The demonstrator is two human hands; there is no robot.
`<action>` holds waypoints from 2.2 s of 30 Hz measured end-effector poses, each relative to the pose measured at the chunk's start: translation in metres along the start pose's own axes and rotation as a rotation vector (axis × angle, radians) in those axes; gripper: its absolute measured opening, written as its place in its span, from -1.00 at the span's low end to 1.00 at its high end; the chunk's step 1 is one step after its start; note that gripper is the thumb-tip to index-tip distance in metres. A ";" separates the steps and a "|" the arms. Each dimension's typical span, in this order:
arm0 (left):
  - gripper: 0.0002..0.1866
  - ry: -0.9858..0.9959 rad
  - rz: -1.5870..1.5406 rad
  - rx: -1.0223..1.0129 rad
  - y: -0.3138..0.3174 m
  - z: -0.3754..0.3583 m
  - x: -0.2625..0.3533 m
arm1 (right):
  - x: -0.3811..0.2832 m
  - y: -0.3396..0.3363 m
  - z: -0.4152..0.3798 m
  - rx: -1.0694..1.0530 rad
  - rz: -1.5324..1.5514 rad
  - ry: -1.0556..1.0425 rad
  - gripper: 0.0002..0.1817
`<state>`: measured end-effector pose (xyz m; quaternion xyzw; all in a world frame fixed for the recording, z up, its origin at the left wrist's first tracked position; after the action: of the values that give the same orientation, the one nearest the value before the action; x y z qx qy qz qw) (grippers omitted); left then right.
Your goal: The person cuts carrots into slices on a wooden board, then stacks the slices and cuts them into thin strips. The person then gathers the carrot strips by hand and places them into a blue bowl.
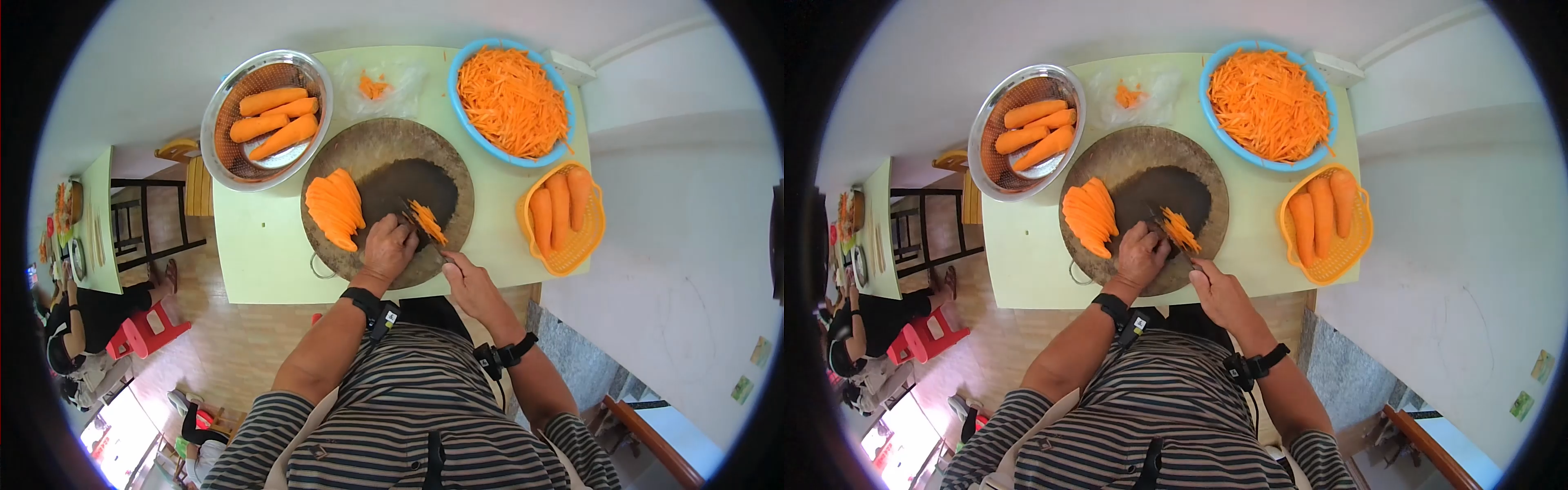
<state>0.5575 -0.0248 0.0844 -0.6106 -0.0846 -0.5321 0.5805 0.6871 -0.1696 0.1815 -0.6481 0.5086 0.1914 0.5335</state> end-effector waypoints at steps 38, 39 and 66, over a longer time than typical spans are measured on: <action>-0.58 0.191 0.361 -0.681 -0.061 0.037 0.068 | 0.000 -0.010 -0.025 0.099 -0.502 -0.420 -0.61; -0.56 0.130 0.375 -0.722 -0.059 0.040 0.067 | 0.001 -0.008 -0.027 0.084 -0.488 -0.417 -0.60; -0.35 -1.170 -1.691 -0.633 -0.032 0.009 0.031 | 0.059 -0.020 -0.019 -0.059 1.022 0.313 -0.61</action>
<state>0.5528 -0.0236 0.1293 -0.6365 -0.6025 -0.3841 -0.2905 0.7227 -0.2149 0.1517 -0.3535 0.8272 0.3421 0.2715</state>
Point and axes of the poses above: each hand's wrist, its own z-axis towards the middle knuckle, its own y-axis out of the palm, x = y × z, the point moved 1 cm from there along z, towards the middle knuckle, and after that the axes turned 8 degrees about -y, right-handed, at the moved point
